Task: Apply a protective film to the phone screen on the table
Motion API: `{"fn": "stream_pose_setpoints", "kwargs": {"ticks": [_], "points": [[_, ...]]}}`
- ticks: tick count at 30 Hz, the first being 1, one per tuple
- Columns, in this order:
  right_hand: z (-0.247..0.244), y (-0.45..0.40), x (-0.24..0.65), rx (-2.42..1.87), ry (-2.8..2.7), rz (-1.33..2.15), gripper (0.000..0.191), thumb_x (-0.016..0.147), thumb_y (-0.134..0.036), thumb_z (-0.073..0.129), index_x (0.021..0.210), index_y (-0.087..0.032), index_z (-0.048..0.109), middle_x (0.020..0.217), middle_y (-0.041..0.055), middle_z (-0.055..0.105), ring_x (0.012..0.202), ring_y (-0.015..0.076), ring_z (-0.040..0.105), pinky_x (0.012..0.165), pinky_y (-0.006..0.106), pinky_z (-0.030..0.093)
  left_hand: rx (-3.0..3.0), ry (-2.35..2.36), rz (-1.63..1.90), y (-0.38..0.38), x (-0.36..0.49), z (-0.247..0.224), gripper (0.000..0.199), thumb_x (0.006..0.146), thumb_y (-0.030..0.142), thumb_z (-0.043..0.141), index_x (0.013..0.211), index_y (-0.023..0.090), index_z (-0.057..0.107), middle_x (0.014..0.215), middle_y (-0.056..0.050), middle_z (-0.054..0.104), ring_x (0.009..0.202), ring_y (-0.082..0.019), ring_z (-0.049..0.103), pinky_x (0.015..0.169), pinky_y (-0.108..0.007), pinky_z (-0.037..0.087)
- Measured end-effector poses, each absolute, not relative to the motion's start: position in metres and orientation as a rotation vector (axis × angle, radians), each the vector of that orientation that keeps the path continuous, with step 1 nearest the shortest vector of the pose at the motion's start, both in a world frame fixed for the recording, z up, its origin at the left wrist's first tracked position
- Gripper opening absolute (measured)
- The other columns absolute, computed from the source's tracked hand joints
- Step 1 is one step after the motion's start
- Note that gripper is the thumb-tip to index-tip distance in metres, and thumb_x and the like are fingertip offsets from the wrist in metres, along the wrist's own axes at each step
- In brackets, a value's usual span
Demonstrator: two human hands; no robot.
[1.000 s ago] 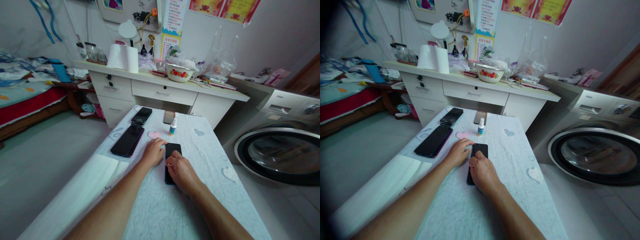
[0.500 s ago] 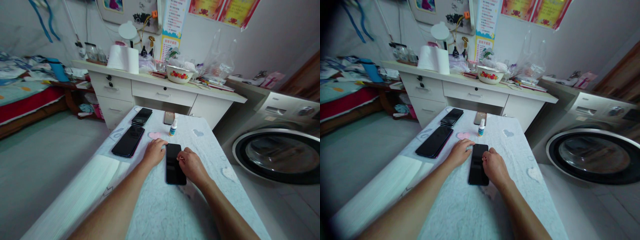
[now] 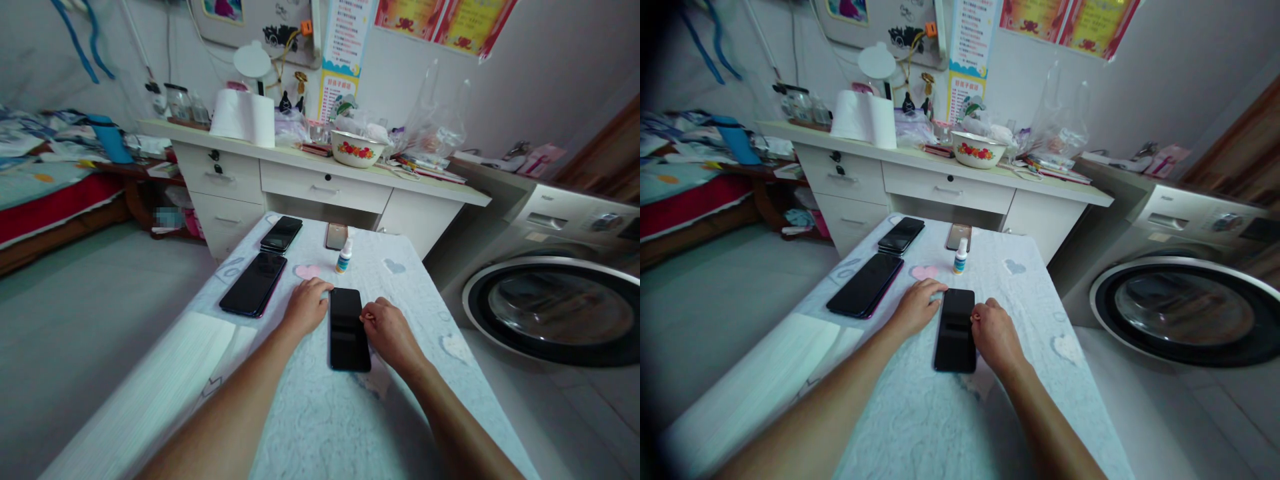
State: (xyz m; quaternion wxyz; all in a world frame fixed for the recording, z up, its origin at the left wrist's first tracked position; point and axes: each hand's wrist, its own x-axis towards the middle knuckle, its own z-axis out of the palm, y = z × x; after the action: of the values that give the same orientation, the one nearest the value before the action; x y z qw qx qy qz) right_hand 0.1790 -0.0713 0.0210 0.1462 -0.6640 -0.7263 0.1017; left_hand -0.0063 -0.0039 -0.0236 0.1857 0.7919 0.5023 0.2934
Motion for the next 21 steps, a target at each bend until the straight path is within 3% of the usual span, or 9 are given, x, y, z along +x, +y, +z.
{"fn": "stream_pose_setpoints", "kwargs": {"ticks": [9, 21], "points": [[0.029, -0.084, 0.161, -1.968, -2.066, 0.355, 0.021, 0.084, -0.008, 0.048, 0.082, -0.017, 0.066, 0.086, 0.0046, 0.056, 0.077, 0.0129, 0.055, 0.07, 0.022, 0.035, 2.247, 1.417, 0.818, -0.003, -0.006, -0.025, 0.034, 0.077, 0.01, 0.053, 0.107, 0.02, 0.065, 0.112, -0.005, 0.063, 0.106, -0.02, 0.056, 0.097, -0.034, 0.043], [0.018, -0.095, 0.14, -1.714, -2.193, 0.367, 0.02, 0.082, -0.005, 0.048, 0.079, -0.018, 0.062, 0.087, 0.0031, 0.053, 0.07, 0.0103, 0.052, 0.064, 0.019, 0.036, 2.234, 1.432, 0.817, -0.003, -0.004, -0.025, 0.035, 0.076, 0.01, 0.051, 0.107, 0.019, 0.065, 0.112, -0.005, 0.064, 0.109, -0.02, 0.055, 0.099, -0.034, 0.042]]}}
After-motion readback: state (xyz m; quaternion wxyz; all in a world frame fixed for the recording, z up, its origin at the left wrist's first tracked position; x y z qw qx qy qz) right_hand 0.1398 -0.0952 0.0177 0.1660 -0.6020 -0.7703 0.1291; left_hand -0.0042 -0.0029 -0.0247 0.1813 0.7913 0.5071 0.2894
